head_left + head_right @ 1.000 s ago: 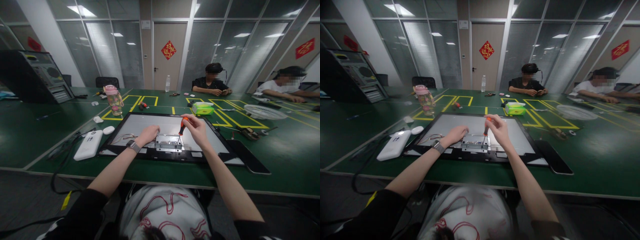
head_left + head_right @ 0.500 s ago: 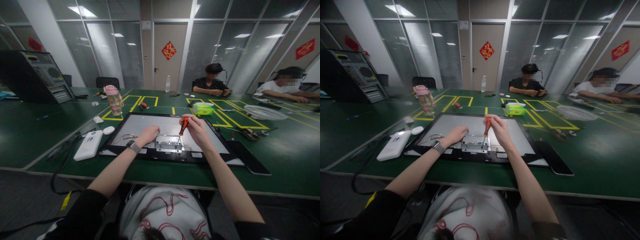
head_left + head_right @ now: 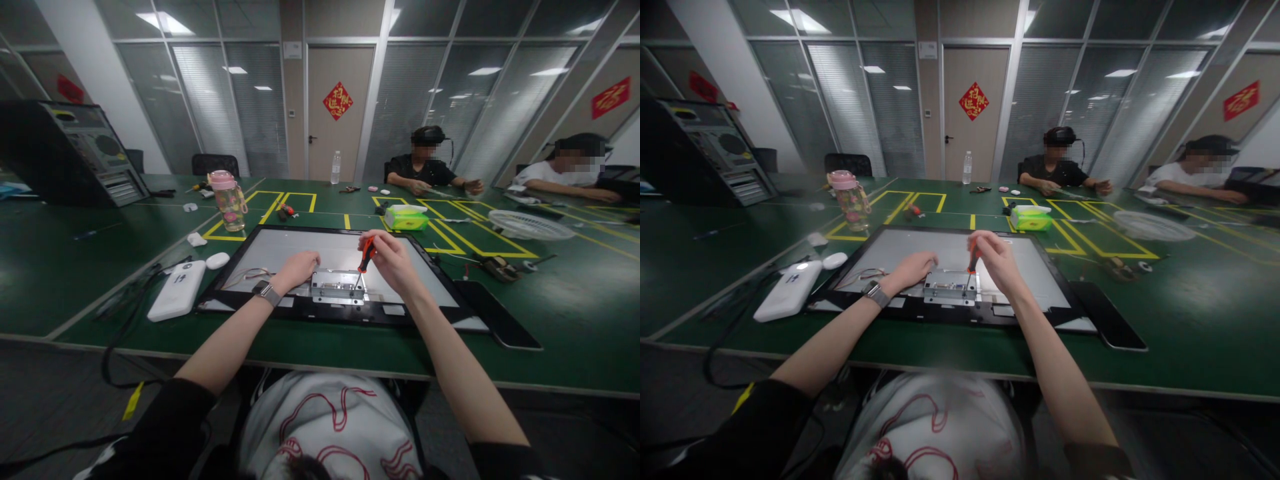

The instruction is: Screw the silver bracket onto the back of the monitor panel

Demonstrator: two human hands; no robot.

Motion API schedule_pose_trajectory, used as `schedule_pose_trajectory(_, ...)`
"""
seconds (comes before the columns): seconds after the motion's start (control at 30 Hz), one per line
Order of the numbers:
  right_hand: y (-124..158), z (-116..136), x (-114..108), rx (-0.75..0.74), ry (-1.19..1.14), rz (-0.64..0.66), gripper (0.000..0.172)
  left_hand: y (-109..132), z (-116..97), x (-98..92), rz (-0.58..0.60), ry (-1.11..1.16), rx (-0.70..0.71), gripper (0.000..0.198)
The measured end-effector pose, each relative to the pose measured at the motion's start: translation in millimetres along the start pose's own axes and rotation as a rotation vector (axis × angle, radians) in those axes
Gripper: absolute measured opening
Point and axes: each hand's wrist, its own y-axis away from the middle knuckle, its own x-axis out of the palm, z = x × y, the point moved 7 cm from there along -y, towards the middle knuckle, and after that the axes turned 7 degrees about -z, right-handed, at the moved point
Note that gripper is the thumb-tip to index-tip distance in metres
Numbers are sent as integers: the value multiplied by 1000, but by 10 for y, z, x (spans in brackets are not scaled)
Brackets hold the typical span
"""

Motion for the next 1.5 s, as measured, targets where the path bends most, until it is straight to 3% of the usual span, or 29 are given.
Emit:
schedule_pose_trajectory(0.4,5,-5,11,11,-4,18,23,-1,-23,-29,9,-5,-10,31)
schedule_pose_trajectory(1.37,-10,-14,-49,17,16,-71,25,7,-9,-18,10,6,-7,31)
schedule_pose_trajectory(1.5,-3,-18,-25,19,24,-28,25,5,-10,-16,8,12,-5,31)
